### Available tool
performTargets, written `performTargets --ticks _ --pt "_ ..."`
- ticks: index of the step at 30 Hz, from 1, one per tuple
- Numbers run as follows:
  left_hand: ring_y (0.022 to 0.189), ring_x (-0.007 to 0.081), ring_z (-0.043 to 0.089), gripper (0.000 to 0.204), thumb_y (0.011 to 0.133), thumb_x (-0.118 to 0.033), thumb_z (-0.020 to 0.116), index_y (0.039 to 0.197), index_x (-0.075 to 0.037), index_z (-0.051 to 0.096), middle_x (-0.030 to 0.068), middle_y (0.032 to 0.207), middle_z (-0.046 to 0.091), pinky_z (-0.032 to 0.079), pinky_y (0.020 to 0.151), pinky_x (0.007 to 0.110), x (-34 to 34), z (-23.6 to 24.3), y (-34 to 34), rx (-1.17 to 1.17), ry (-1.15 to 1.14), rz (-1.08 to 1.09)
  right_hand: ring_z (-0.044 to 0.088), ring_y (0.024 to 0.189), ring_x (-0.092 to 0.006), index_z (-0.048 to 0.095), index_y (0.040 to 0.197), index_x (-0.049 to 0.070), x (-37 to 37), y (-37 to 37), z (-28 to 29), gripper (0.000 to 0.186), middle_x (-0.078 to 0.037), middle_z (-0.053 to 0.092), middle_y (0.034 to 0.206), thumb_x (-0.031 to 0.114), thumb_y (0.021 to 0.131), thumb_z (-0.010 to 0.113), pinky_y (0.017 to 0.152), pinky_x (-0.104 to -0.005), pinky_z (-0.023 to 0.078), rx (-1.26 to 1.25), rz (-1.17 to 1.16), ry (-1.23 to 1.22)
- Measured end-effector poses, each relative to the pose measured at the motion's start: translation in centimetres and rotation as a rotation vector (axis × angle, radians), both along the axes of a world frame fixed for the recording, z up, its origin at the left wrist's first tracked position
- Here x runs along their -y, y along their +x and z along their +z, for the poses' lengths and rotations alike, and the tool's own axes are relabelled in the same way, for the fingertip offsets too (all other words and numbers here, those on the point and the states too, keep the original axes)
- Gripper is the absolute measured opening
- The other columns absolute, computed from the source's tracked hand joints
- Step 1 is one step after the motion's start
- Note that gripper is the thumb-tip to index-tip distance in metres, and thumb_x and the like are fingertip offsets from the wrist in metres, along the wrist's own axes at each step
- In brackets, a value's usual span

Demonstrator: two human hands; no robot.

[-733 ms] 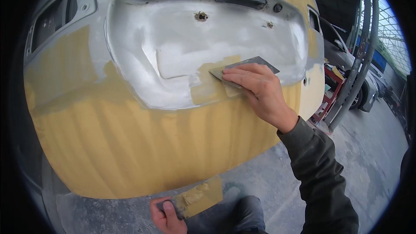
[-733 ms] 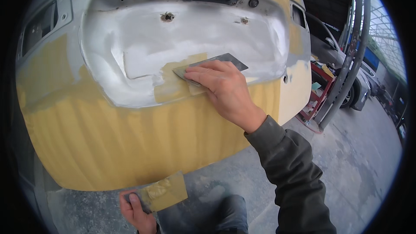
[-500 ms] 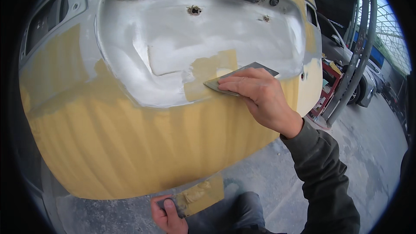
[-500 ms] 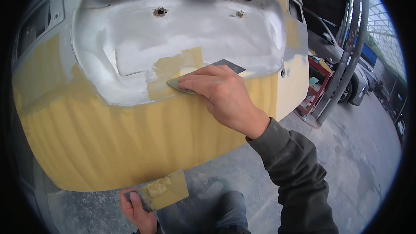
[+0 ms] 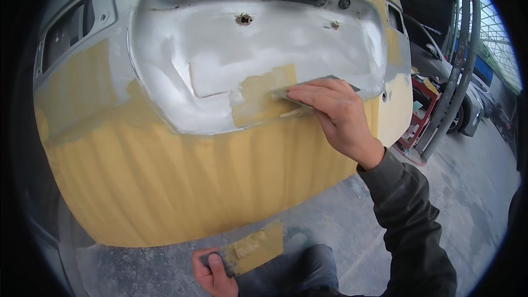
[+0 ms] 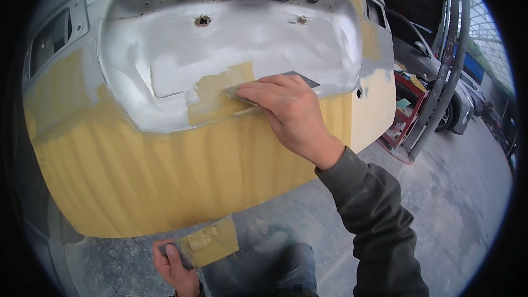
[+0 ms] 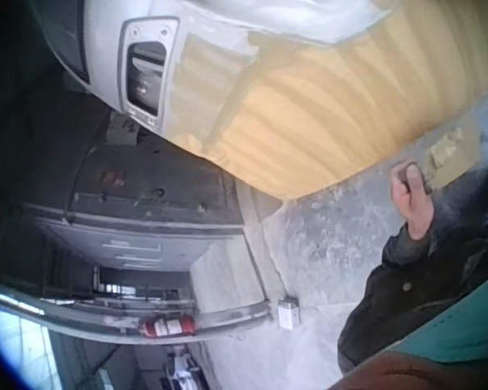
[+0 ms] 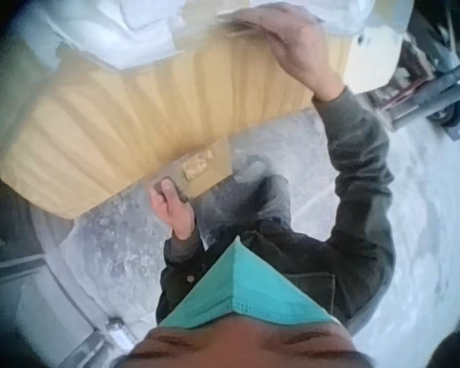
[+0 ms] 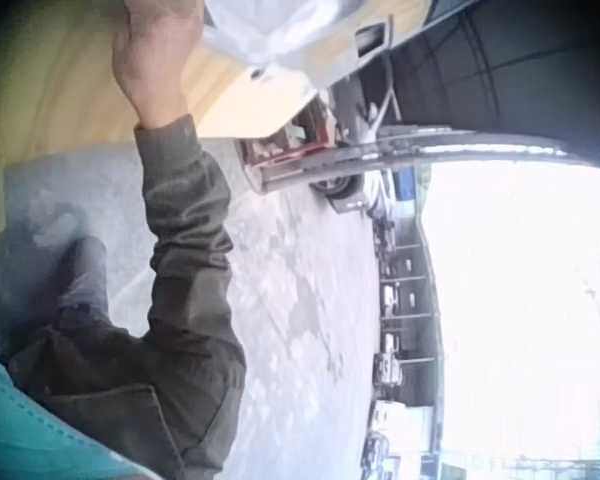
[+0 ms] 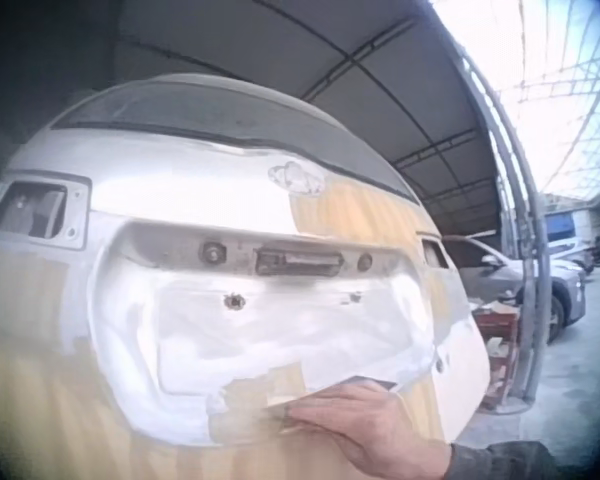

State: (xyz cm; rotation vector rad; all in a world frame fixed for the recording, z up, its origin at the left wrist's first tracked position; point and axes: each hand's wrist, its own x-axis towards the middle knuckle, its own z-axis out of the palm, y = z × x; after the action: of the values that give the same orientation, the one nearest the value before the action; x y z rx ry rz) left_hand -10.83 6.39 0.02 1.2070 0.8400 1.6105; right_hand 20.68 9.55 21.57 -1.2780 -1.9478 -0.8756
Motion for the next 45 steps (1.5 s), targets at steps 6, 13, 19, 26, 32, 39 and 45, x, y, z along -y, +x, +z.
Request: performTargets --ticks 6,13,19,26,32,39,45 --pt "0.067 0.0068 0.048 0.025 0.114 -0.022 0.059 0.095 -0.006 0.059 -0.0034 0.076 0.053 0.039 0.062 0.027 0.2 0.3 -0.6 -0.068 -0.014 0.017 0.072 0.117 -0.0277 0.079 0.123 0.010 -1.4 -0.7 -2.2 0.046 -0.005 0.080 0.124 -0.009 0.083 0.068 0.096 -0.0400 0.053 0.026 0.004 0.039" --pt "0.085 0.0103 0.054 0.025 0.114 -0.025 0.056 0.108 -0.001 0.058 0.0032 0.091 0.060 0.045 0.078 0.027 -0.5 -1.1 -1.3 0.007 0.022 -0.042 0.073 0.108 -0.0255 0.080 0.118 0.012 -0.3 -0.3 -0.1 0.034 -0.003 0.080 0.116 0.000 0.088 0.069 0.092 -0.0399 0.054 0.048 0.012 0.022" --pt "0.080 0.0093 0.055 0.025 0.114 -0.024 0.058 0.107 -0.002 0.066 0.0019 0.092 0.064 0.046 0.072 0.028 0.1 0.0 -0.8 -0.106 0.006 0.019 0.074 0.102 -0.0271 0.079 0.115 0.012 -3.4 1.5 2.3 0.025 -0.005 0.081 0.108 0.000 0.096 0.068 0.089 -0.0396 0.054 -0.006 -0.008 0.106" --pt "0.078 0.0089 0.054 0.023 0.114 -0.023 0.059 0.108 -0.002 0.066 0.0003 0.087 0.062 0.046 0.069 0.028 -0.5 -1.1 -1.0 -0.109 -0.050 -0.017 0.074 0.103 -0.0280 0.080 0.114 0.010 -1.1 -1.0 0.1 0.035 -0.006 0.081 0.109 -0.006 0.086 0.068 0.090 -0.0406 0.054 -0.015 0.017 -0.085" --pt "0.066 0.0059 0.048 0.024 0.114 -0.022 0.059 0.101 -0.004 0.064 -0.0025 0.078 0.055 0.040 0.061 0.026 -0.5 -0.4 0.3 -0.030 -0.016 -0.020 0.073 0.111 -0.0274 0.079 0.116 0.009 1.0 -2.2 -2.0 0.039 -0.003 0.081 0.119 -0.008 0.083 0.070 0.094 -0.0405 0.055 -0.054 0.014 -0.112" --pt "0.061 0.0055 0.046 0.023 0.114 -0.020 0.058 0.099 -0.004 0.063 -0.0032 0.072 0.052 0.037 0.057 0.026 0.2 0.0 0.1 -0.051 -0.023 -0.002 0.073 0.111 -0.0266 0.079 0.116 0.010 2.4 -1.7 -3.4 0.037 -0.003 0.081 0.120 -0.007 0.085 0.069 0.094 -0.0391 0.054 -0.039 -0.021 -0.060" --pt "0.072 0.0076 0.051 0.022 0.113 -0.020 0.060 0.100 -0.003 0.065 -0.0019 0.080 0.057 0.042 0.065 0.028 1.0 -0.1 -0.8 -0.105 -0.059 0.031 0.072 0.110 -0.0306 0.078 0.121 0.009 1.7 2.7 0.2 0.033 -0.008 0.080 0.121 -0.005 0.094 0.065 0.100 -0.0401 0.051 -0.094 -0.102 0.028"
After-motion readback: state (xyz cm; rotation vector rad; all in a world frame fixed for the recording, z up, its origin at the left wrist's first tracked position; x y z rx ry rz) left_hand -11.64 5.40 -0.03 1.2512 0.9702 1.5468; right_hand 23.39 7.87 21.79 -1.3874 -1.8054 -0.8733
